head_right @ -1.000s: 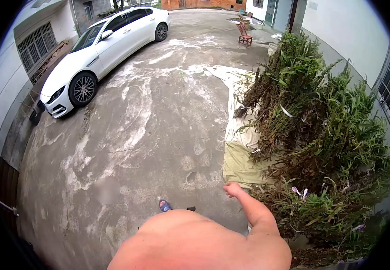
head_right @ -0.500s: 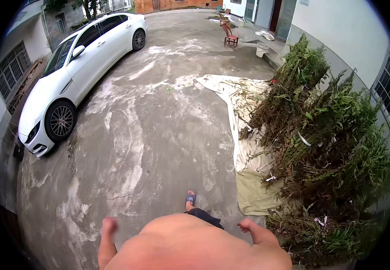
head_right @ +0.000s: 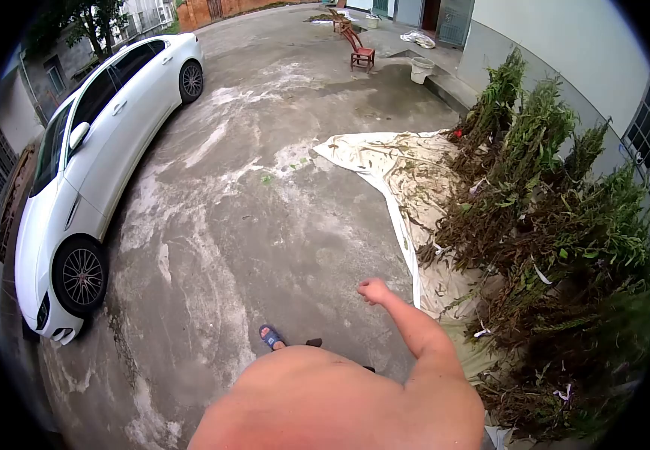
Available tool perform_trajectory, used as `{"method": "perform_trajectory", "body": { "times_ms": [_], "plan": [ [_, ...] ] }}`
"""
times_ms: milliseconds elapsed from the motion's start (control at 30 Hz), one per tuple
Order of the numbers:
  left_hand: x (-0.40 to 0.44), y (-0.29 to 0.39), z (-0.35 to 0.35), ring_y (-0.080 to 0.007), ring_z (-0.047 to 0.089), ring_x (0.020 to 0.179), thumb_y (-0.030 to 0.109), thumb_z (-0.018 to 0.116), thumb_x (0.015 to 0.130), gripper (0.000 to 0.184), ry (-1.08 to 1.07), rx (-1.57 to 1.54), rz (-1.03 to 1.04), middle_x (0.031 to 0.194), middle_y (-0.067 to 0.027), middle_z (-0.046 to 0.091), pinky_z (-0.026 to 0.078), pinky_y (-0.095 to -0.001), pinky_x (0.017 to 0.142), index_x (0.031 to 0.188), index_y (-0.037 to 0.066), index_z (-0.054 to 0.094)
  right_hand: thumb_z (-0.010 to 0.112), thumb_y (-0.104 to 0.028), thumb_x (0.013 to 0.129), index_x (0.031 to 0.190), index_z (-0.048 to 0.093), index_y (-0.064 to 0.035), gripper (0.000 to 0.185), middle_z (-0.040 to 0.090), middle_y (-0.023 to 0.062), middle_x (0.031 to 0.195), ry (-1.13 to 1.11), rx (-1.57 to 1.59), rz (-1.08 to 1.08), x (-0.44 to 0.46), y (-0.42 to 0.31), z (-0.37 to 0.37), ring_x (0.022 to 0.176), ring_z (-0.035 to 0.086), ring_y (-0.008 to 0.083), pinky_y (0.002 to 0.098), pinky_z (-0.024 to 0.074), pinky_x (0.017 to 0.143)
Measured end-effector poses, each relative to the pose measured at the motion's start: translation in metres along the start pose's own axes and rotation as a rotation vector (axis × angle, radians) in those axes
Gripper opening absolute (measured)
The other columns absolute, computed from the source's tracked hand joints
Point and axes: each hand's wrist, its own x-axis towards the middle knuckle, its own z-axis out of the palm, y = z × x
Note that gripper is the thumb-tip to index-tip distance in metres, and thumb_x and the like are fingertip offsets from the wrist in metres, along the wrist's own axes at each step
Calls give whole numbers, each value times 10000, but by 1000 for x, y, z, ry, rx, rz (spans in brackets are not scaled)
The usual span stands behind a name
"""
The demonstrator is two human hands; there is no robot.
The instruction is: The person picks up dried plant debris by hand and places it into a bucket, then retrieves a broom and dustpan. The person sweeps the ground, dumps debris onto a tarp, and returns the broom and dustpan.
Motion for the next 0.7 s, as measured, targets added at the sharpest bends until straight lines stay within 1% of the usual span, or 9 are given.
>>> {"method": "perform_trajectory", "body": {
  "times_ms": [100, 233, 333, 400, 500, 567, 600, 667, 700],
  "plan": [
    [61, 86, -19, -225, 547, 602, 122, 538, 776, 183, 2, 5, -33, 709, -124, 549, 465, -368, 530, 931, 34, 498, 570, -224, 747, 939, 577, -17, 282, 562, 50, 731, 25, 26, 55, 65, -27, 21, 600, 551, 138, 282, 465, 460],
    [151, 243, -42, -240, 543, 566, 119, 549, 766, 175, -3, -27, 11, 690, -139, 545, 471, -386, 508, 893, 20, 482, 582, -227, 755, 955, 564, -30, 281, 563, 51, 742, 7, 74, 370, 110, -32, 31, 592, 552, 151, 302, 468, 461],
    [135, 442, -6, -202, 507, 438, 134, 546, 752, 212, 12, 94, 375, 602, -104, 514, 443, -326, 380, 886, -14, 473, 564, -204, 768, 926, 548, -49, 222, 559, 59, 756, 118, 301, 444, 144, -80, 8, 583, 556, 161, 317, 475, 475],
    [128, 575, 28, -168, 520, 458, 153, 539, 763, 264, -11, 207, 365, 630, -83, 524, 445, -291, 380, 950, -27, 488, 542, -196, 787, 923, 537, -41, 206, 545, 61, 777, 198, 551, 392, 192, -124, -24, 607, 558, 173, 319, 478, 483],
    [137, 715, 83, -128, 491, 472, 178, 546, 779, 247, -52, 164, 532, 629, -46, 499, 407, -243, 378, 947, 11, 477, 485, -251, 846, 988, 522, -61, 240, 556, 52, 805, 320, 990, 147, 275, -237, -87, 699, 556, 168, 317, 460, 629],
    [158, 782, 120, -112, 472, 473, 189, 543, 789, 225, -105, 182, 544, 629, -33, 484, 394, -230, 376, 929, 30, 468, 455, -236, 865, 1001, 526, -42, 247, 578, 62, 825, 293, 1116, -62, 333, -329, -135, 720, 558, 170, 307, 463, 625],
    [205, 798, 118, -106, 469, 475, 206, 535, 801, 212, -295, 163, 646, 633, -30, 480, 393, -226, 377, 907, 37, 463, 456, -233, 864, 1016, 531, -38, 258, 581, 67, 833, 263, 1100, -135, 364, -368, -158, 731, 561, 168, 296, 466, 627],
    [190, 828, 152, -125, 494, 486, 220, 533, 809, 224, -169, 341, 644, 647, -39, 502, 410, -243, 383, 931, 40, 482, 467, -226, 857, 1008, 530, -33, 253, 574, 85, 844, 207, 1130, -247, 428, -436, -194, 705, 569, 181, 312, 478, 613],
    [166, 851, 178, -133, 504, 491, 226, 537, 808, 232, -146, 296, 487, 653, -43, 510, 419, -249, 388, 939, 40, 491, 467, -226, 857, 1008, 530, -33, 253, 574, 85, 844, 203, 1125, -256, 453, -474, -209, 705, 569, 181, 312, 478, 613]
  ]
}}
